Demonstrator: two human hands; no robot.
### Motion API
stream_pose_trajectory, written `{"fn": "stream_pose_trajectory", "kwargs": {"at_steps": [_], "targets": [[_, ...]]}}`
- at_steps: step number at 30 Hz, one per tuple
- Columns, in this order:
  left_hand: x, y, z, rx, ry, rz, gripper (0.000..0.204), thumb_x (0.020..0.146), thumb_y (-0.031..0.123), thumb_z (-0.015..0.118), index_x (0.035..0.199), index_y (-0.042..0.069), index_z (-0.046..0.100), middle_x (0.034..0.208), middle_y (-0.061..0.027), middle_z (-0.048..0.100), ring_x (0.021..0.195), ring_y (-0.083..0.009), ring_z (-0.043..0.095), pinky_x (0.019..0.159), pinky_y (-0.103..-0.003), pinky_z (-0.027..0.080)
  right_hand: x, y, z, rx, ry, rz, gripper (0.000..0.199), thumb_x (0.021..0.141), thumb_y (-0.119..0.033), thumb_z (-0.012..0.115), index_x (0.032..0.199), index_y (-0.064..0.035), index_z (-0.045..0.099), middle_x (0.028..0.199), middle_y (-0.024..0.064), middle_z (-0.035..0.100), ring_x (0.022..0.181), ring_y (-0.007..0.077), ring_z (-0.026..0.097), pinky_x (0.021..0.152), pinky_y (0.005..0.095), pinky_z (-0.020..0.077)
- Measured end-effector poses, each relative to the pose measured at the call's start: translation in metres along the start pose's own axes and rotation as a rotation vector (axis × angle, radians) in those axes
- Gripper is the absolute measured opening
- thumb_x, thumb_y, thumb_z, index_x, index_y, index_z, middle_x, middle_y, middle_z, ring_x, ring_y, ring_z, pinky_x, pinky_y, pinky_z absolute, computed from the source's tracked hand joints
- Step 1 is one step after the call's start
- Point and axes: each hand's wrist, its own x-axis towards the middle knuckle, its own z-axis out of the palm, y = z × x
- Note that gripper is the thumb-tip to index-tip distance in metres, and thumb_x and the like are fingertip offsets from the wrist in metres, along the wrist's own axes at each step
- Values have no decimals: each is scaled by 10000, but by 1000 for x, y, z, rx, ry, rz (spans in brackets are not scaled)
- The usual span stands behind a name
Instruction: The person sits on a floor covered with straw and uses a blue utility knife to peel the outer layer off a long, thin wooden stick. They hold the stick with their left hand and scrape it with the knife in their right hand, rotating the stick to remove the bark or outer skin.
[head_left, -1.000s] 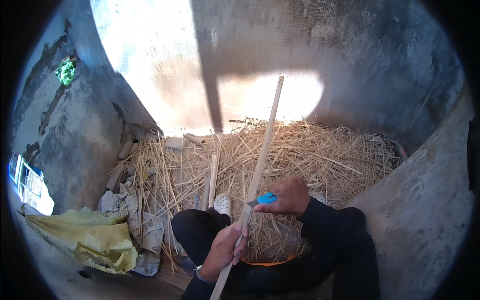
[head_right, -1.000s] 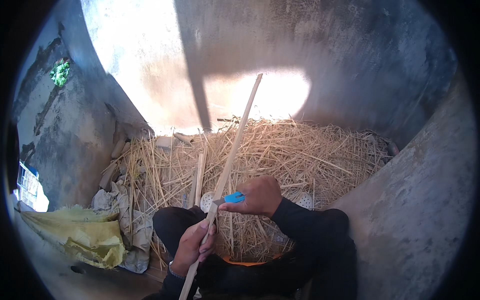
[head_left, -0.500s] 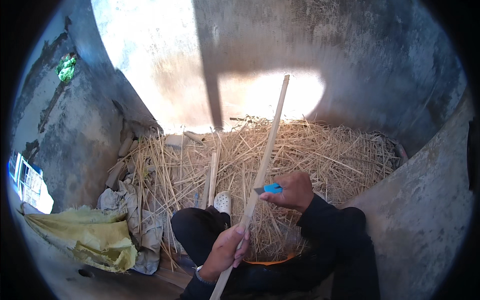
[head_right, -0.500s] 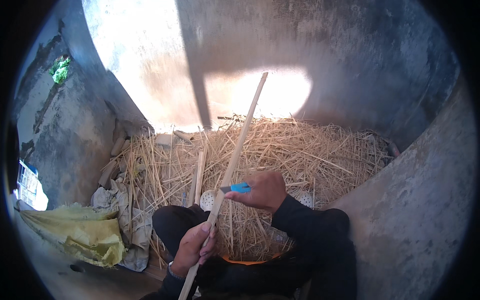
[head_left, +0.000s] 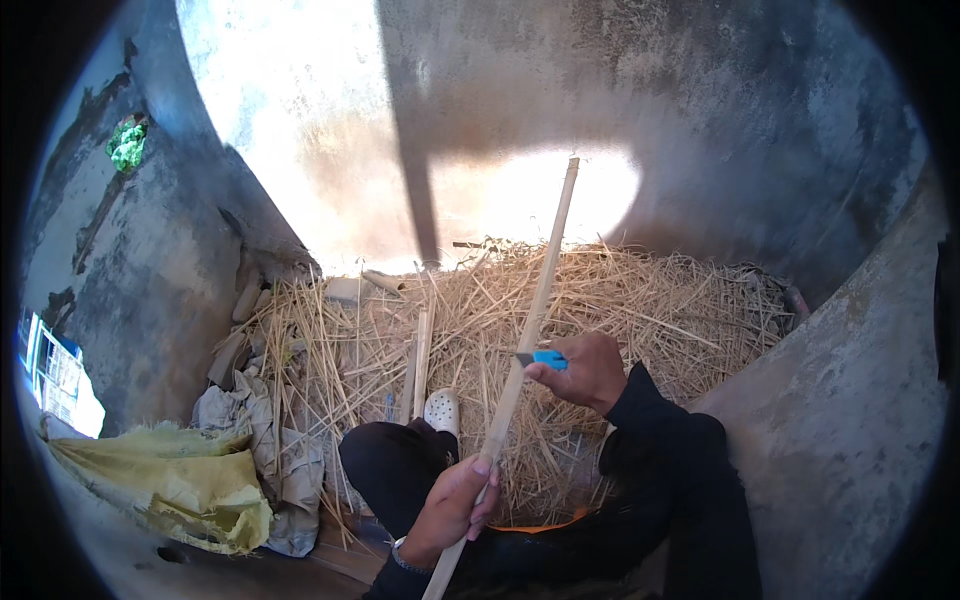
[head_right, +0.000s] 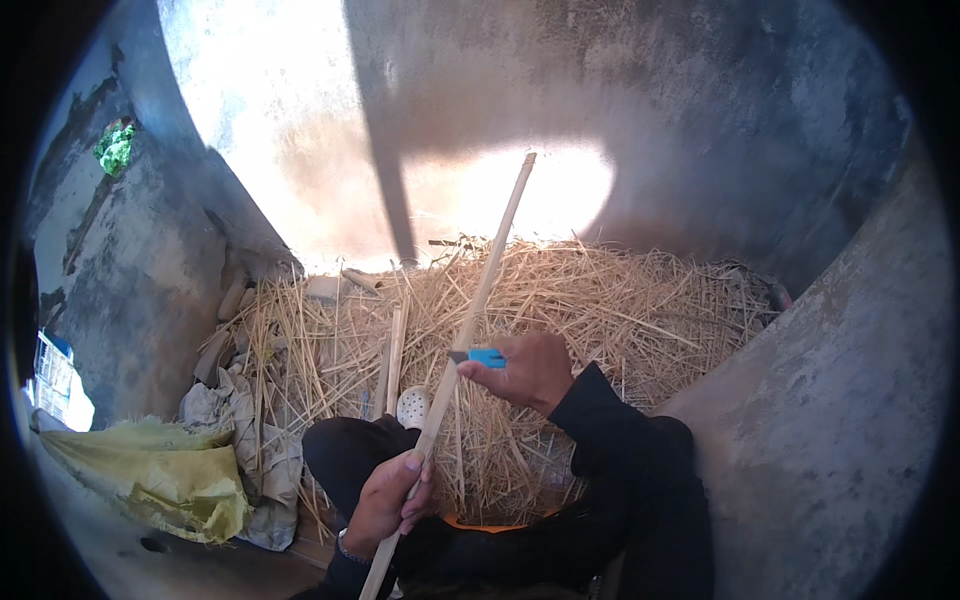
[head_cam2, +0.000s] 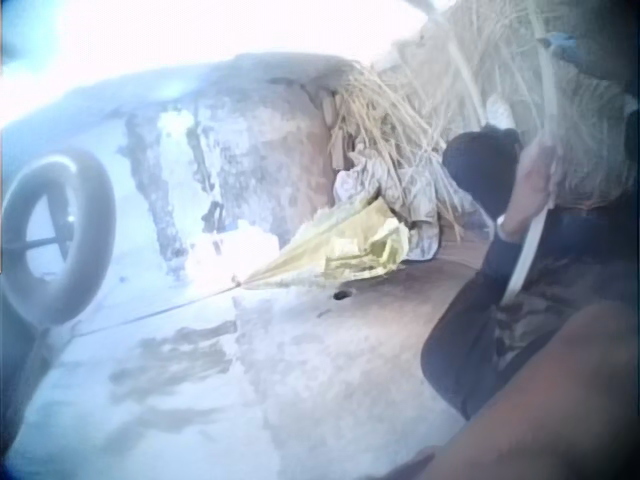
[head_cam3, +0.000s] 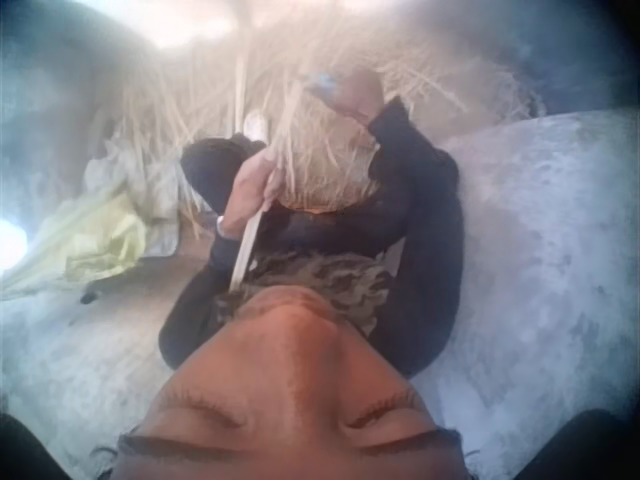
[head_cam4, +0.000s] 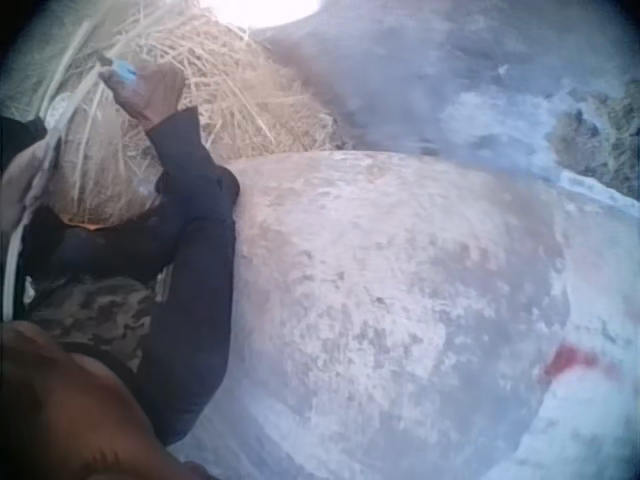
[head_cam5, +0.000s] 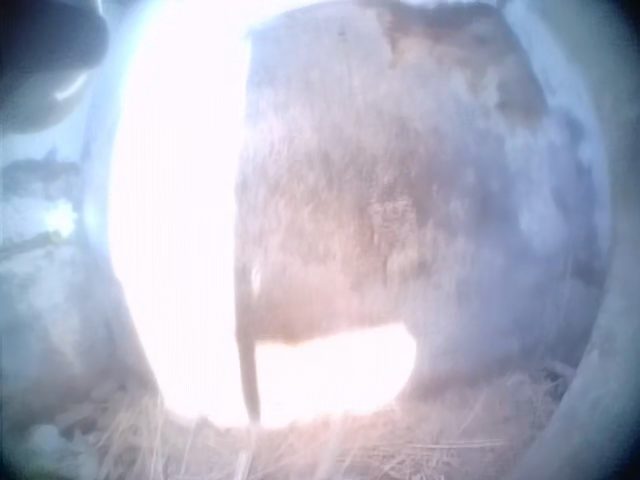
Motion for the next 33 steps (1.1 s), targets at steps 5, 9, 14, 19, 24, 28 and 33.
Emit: {"fn": "stream_pose_trajectory", "kwargs": {"at_steps": [5, 9, 14, 19, 24, 28, 33], "targets": [[5, -2, 0, 69, 0, 3, 340, 1052, 373, 346, 930, 77, 462, 565, 31, 403, 403, -50, 355, 369, -180, 328, -24, -13, 3, -79, -71, -122, 709, 749, -778, 568, 548, -98, 562, 445, 85, 479, 415, 290, 548, 425, 395, 433], [5, 0, 0, 98, 23, 12, 334, 1051, 369, 351, 931, 77, 460, 571, 31, 409, 403, -49, 356, 369, -182, 327, -16, -6, 4, -26, -29, -43, 709, 744, -772, 582, 523, -99, 550, 442, 71, 478, 405, 276, 536, 416, 394, 414], [1, 2, 3, 126, 27, 9, 315, 1052, 349, 361, 936, 73, 457, 582, 30, 414, 404, -49, 354, 372, -185, 323, 11, 21, -8, -128, 37, 80, 681, 752, -784, 558, 595, -126, 638, 480, 62, 541, 435, 261, 581, 436, 389, 450], [-2, -4, 1, 68, 18, -8, 297, 1057, 331, 349, 946, 77, 455, 586, 36, 407, 401, -48, 338, 379, -185, 323, -10, -9, -1, -31, -34, -59, 716, 786, -777, 523, 543, -108, 600, 455, 64, 519, 419, 257, 561, 435, 385, 443], [-10, -6, 4, 127, 11, 4, 293, 1056, 336, 352, 955, 83, 459, 588, 40, 402, 402, -46, 342, 381, -181, 315, -2, 16, -4, -89, 15, 38, 747, 831, -756, 483, 531, -74, 536, 440, 81, 481, 409, 268, 531, 425, 388, 398], [-4, -9, 7, 118, -54, -14, 300, 1053, 341, 366, 953, 77, 468, 585, 42, 404, 404, -40, 350, 383, -179, 315, 23, 48, -35, -86, 101, 262, 725, 823, -748, 506, 529, -89, 578, 445, 76, 501, 411, 259, 546, 430, 391, 427], [0, -2, -1, 129, 35, 4, 302, 1046, 344, 388, 960, 69, 482, 592, 40, 415, 406, -34, 353, 382, -178, 321, -29, -22, 7, -13, -100, -145, 723, 781, -776, 532, 543, -95, 583, 443, 79, 500, 413, 266, 555, 426, 394, 432]]}}
